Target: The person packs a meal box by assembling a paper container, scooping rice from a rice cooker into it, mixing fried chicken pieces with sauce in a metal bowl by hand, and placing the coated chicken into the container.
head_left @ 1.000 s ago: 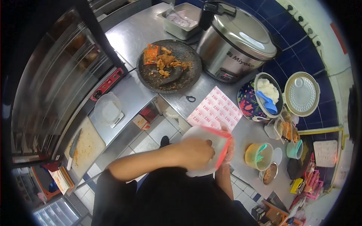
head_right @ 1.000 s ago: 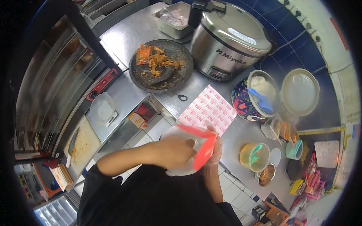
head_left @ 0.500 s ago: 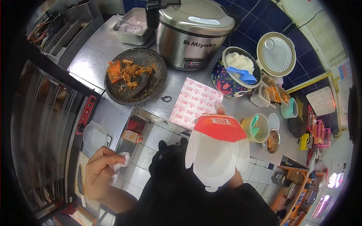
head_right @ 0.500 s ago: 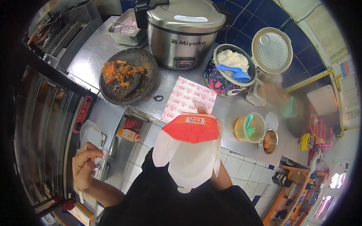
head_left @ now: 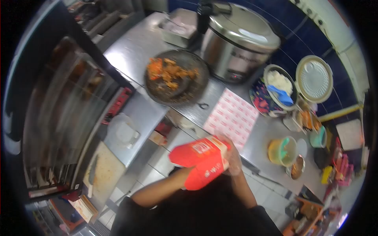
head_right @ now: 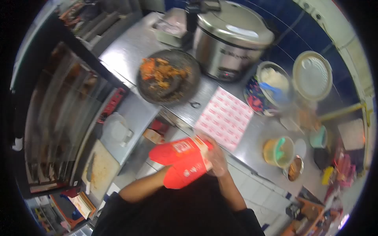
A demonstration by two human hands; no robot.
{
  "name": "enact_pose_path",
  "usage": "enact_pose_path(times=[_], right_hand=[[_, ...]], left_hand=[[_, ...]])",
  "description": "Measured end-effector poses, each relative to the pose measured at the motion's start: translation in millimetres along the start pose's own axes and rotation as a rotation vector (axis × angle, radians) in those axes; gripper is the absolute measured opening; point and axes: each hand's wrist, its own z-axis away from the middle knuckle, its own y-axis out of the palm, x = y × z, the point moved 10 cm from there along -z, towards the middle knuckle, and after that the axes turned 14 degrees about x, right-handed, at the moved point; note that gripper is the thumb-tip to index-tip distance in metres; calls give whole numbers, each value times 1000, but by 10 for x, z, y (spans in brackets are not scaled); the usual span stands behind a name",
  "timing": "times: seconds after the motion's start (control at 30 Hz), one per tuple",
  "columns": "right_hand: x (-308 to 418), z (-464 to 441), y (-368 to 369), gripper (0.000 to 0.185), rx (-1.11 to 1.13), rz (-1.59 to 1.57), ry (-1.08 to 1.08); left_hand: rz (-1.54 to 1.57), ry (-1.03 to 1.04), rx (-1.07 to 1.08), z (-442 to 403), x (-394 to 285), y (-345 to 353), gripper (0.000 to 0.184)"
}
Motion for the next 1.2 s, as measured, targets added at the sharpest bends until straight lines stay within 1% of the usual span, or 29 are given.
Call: enact_pose_path(times=[0.03, 0.1, 0.17, 0.27, 0.37, 0.4, 0.43, 0.5, 0.6, 0.7, 0.8, 0.9, 0.93, 0.97, 1.07, 1.1, 1.13, 1.17, 1.2], right_hand=[[21, 2, 44, 78, 18, 8, -18], [0, 36, 30, 74, 33, 148, -2], [-28, 51, 29, 69, 16, 96, -5], [45, 46, -7, 68, 29, 230, 34], [77, 38, 6, 66, 81, 262, 53], [31, 56, -16, 64, 98, 189, 71], [39, 44, -11, 64, 118, 195, 74], [134, 42, 15, 65, 152, 211, 90], [189, 95, -69, 63, 165, 283, 54], [135, 154, -233, 61, 125, 227, 7], [57, 94, -323, 59, 106, 137, 24], [368, -90, -22, 59, 311, 502, -84], [129, -6, -170, 60, 254, 292, 23], [-59, 70, -305, 61, 209, 158, 76], [147, 107, -339, 66, 181, -7, 49], [247, 83, -351, 68, 174, -38, 32], [288, 32, -386, 67, 163, -152, -34], [269, 15, -501, 66, 151, -261, -115], [-43, 74, -798, 62, 81, -533, -119]], left_hand=[[-6, 2, 21, 0, 34, 104, 57], [-3, -7, 51, 12, 92, 274, 56], [10, -12, 80, 17, 152, 404, 55], [31, -26, 116, 30, 220, 579, 54], [61, -36, 147, 50, 282, 729, 53], [73, -37, 155, 52, 297, 771, 53], [85, -40, 168, 66, 302, 817, 53], [116, -31, 193, 107, 304, 863, 52], [172, -17, 210, 222, 342, 815, 51], [210, -22, 197, 326, 421, 664, 50], [194, -46, 164, 236, 456, 688, 49], [162, -37, 149, 97, 398, 797, 47], [163, -15, 162, 69, 350, 812, 47], [167, 21, 177, 57, 293, 786, 47], [249, 273, 278, 101, -172, 370, 46], [334, 308, 325, 167, -356, 131, 45], [415, 318, 355, 244, -506, -125, 45], [477, 195, 433, 361, -623, -347, 46], [510, 361, 248, 525, -810, -724, 46]])
